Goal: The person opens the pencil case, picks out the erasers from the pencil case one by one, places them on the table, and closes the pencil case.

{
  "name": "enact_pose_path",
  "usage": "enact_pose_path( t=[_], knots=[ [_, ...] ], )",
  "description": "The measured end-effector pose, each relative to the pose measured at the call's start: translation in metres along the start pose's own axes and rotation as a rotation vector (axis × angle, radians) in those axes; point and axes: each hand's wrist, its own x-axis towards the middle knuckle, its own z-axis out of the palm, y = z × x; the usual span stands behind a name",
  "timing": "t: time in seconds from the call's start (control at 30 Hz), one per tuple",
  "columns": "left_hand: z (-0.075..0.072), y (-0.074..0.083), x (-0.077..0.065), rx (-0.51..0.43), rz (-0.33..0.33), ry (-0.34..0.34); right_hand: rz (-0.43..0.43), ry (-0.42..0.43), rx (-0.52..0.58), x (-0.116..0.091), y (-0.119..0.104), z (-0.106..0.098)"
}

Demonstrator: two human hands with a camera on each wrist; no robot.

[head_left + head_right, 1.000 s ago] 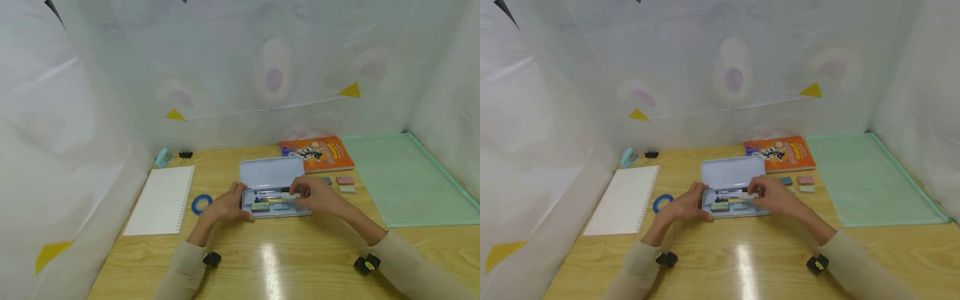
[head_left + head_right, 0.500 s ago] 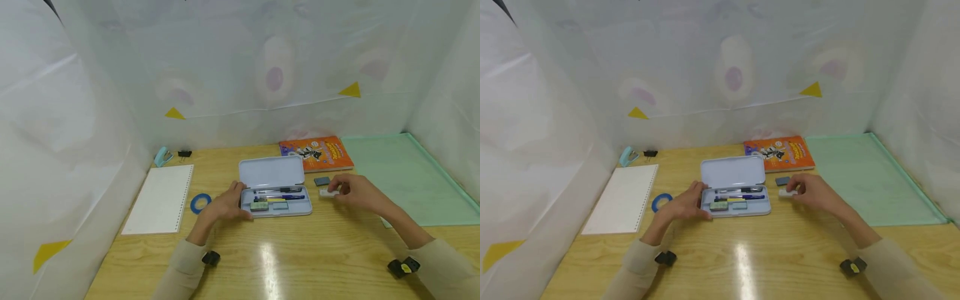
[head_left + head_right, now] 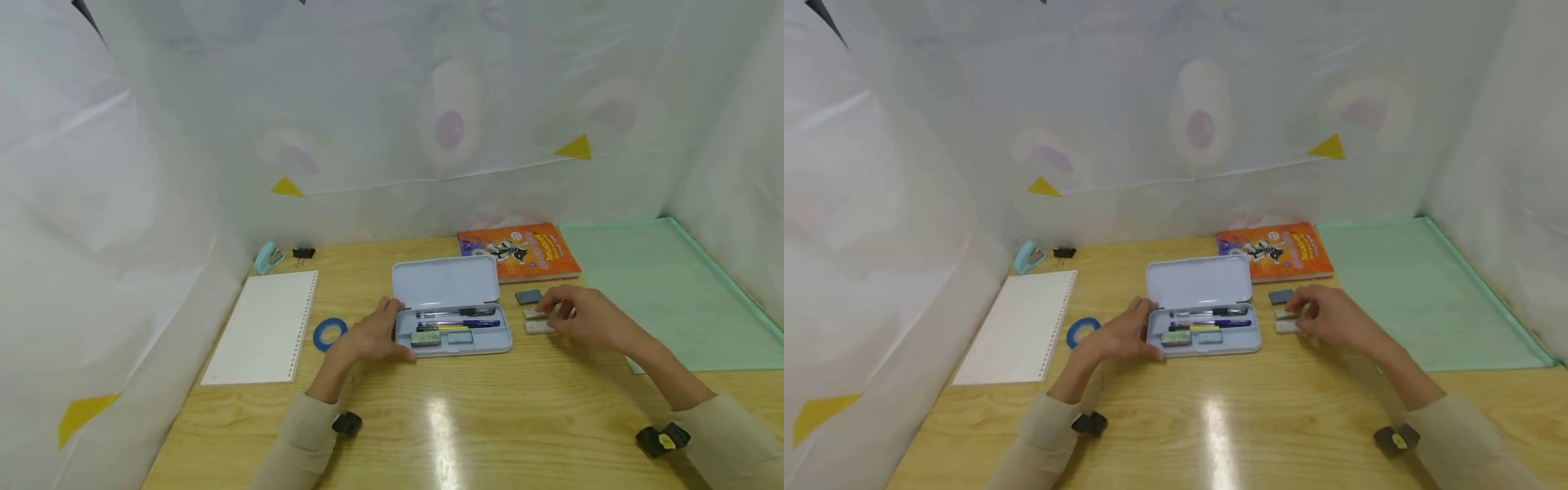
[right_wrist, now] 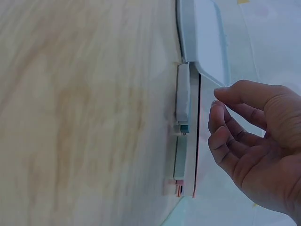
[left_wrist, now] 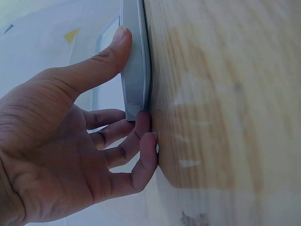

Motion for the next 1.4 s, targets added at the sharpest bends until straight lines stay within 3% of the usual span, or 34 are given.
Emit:
enact_pose_path(
  t=[0.2, 0.47, 0.77, 0.97, 1.4],
  knots=[
    [0.001, 0.001, -0.003, -0.009, -0.006, 0.001, -0.069, -0.008, 0.028, 0.005, -0.015, 0.008],
    [-0.002, 0.003, -0.002, 0.006, -0.007, -0.002, -0.173, -0.066, 0.109, 0.027, -0.047, 0.045],
    [-0.001, 0.001, -0.001, 0.002, -0.014, -0.004, -0.184, -0.113, 0.037, 0.054, -0.077, 0.084],
    [-0.001, 0.003, 0.0, 0.012, -0.004, -0.01, -0.131, -0.103, 0.025, 0.057, -0.086, 0.089],
    [-0.001, 0.003, 0.0, 0.021, -0.006, -0.003, -0.091, -0.136, 0.001, 0.055, -0.078, 0.082]
  ],
)
